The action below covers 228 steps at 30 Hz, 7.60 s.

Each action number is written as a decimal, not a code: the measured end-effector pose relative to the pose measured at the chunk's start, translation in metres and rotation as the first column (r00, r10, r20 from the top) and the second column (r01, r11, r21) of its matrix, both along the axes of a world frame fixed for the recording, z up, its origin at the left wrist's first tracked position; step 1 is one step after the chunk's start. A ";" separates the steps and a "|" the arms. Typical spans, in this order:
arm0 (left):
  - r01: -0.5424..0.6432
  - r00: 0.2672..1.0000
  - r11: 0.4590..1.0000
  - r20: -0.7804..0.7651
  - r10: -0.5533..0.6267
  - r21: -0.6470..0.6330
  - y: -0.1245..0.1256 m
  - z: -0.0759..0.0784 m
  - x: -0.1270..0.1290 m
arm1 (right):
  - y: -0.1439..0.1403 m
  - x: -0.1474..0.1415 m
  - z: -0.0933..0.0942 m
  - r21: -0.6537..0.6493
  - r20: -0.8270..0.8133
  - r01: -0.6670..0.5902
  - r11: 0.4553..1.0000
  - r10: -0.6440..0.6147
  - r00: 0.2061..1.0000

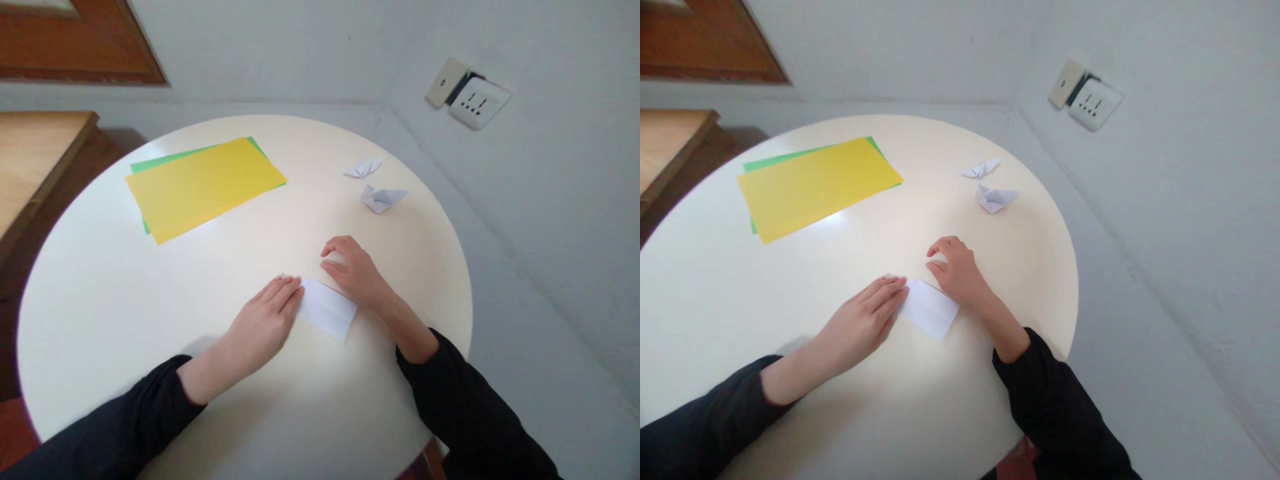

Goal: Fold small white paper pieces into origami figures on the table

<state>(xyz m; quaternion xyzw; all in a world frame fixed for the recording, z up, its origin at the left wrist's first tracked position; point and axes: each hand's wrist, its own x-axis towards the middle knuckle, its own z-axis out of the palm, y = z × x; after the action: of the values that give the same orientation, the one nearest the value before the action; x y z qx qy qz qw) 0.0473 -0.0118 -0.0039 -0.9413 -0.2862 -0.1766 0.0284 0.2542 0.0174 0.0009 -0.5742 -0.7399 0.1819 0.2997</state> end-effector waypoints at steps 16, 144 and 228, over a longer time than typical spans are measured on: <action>-0.074 0.996 0.986 -0.062 0.065 -0.152 0.003 0.008 -0.010 | -0.047 -0.030 -0.003 0.022 -0.098 -0.268 0.963 0.269 0.958; -0.363 0.929 0.931 -0.059 0.365 0.051 -0.027 -0.001 -0.012 | 0.001 -0.048 0.012 0.007 0.278 -0.303 0.953 0.289 0.916; -0.337 0.937 0.941 -0.088 0.338 0.022 -0.024 0.005 -0.010 | -0.016 -0.048 0.001 0.249 0.590 -0.507 0.825 0.286 0.755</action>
<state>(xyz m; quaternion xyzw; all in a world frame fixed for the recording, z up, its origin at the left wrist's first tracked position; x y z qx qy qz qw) 0.0373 -0.0360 0.0016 -0.8852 -0.4413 -0.1271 0.0742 0.2064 0.0019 0.0018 -0.3547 -0.9203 -0.0755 0.1469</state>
